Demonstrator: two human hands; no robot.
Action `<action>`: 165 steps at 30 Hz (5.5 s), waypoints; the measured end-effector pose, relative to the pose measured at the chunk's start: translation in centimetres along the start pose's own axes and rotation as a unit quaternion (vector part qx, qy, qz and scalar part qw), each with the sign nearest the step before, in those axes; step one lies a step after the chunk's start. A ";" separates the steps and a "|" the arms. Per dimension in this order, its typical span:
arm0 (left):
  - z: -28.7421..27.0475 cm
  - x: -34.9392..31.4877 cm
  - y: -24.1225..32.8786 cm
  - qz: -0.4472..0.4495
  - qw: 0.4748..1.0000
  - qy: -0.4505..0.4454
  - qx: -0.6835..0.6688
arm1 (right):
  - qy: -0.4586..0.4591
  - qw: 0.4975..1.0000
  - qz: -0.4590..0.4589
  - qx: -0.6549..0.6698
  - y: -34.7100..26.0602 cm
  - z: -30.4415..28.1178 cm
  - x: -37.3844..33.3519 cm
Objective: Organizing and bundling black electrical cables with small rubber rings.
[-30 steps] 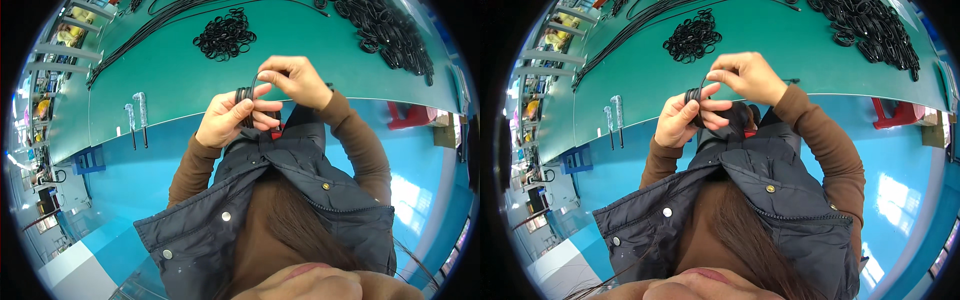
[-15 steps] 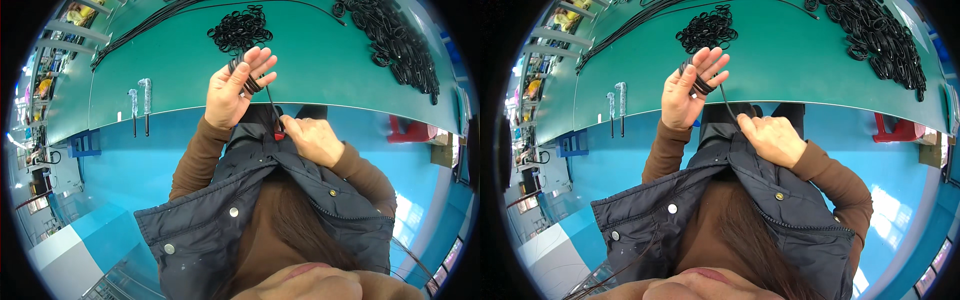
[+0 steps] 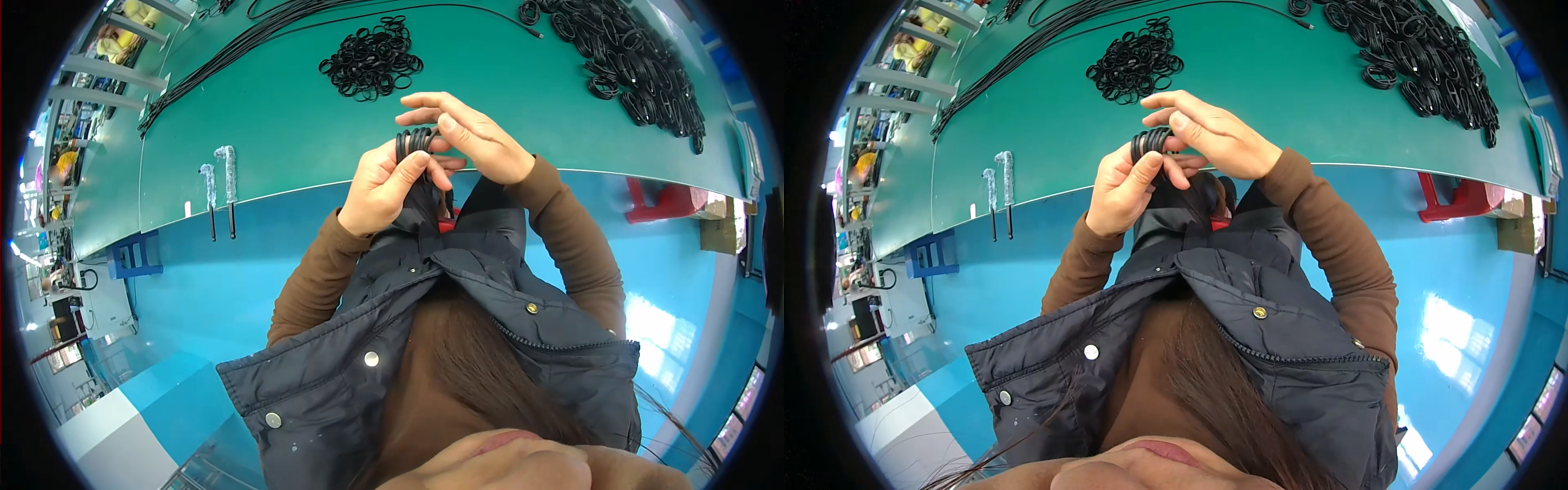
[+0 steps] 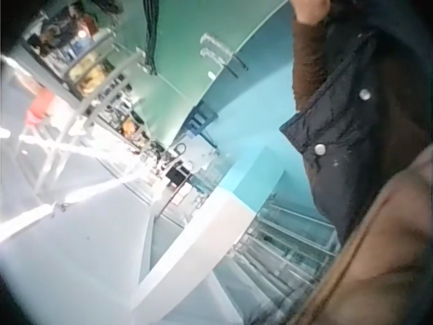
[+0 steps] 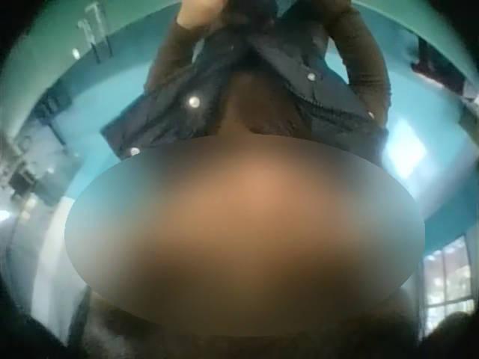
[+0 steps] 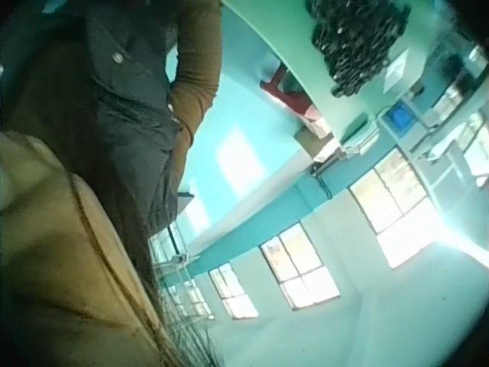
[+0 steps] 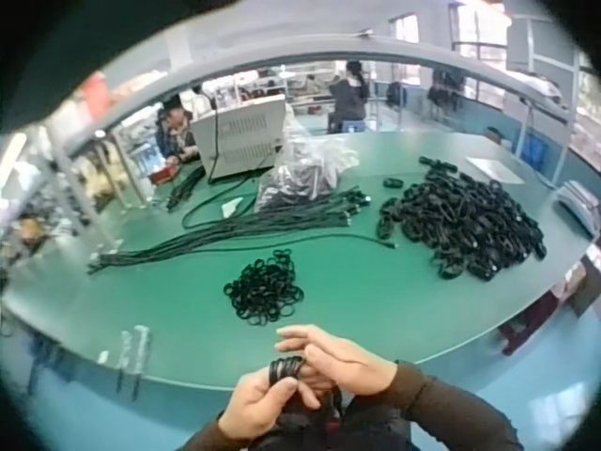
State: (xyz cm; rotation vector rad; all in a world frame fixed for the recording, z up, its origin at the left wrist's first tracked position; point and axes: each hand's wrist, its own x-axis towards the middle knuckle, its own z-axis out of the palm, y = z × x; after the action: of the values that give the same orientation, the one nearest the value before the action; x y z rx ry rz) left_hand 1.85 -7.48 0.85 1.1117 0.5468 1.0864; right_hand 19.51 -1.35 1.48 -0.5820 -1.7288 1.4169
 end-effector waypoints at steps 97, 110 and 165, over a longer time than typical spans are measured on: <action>-6.1 2.2 -1.2 -0.023 0.974 0.054 -0.218 | -0.050 0.839 0.186 0.508 3.6 -0.8 0.6; -4.9 1.8 -1.0 -0.091 0.992 0.025 0.088 | -0.093 0.927 -0.039 -0.362 -0.9 -4.0 0.7; -2.0 2.6 -1.3 -0.218 0.972 0.085 -0.038 | 0.026 0.975 0.155 -0.156 2.8 -2.8 0.2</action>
State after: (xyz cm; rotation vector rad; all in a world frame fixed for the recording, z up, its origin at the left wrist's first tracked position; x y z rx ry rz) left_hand 1.82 -4.36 -0.75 0.7855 0.8349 0.8112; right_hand 21.24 1.19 -1.03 -1.0902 -1.8918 1.3276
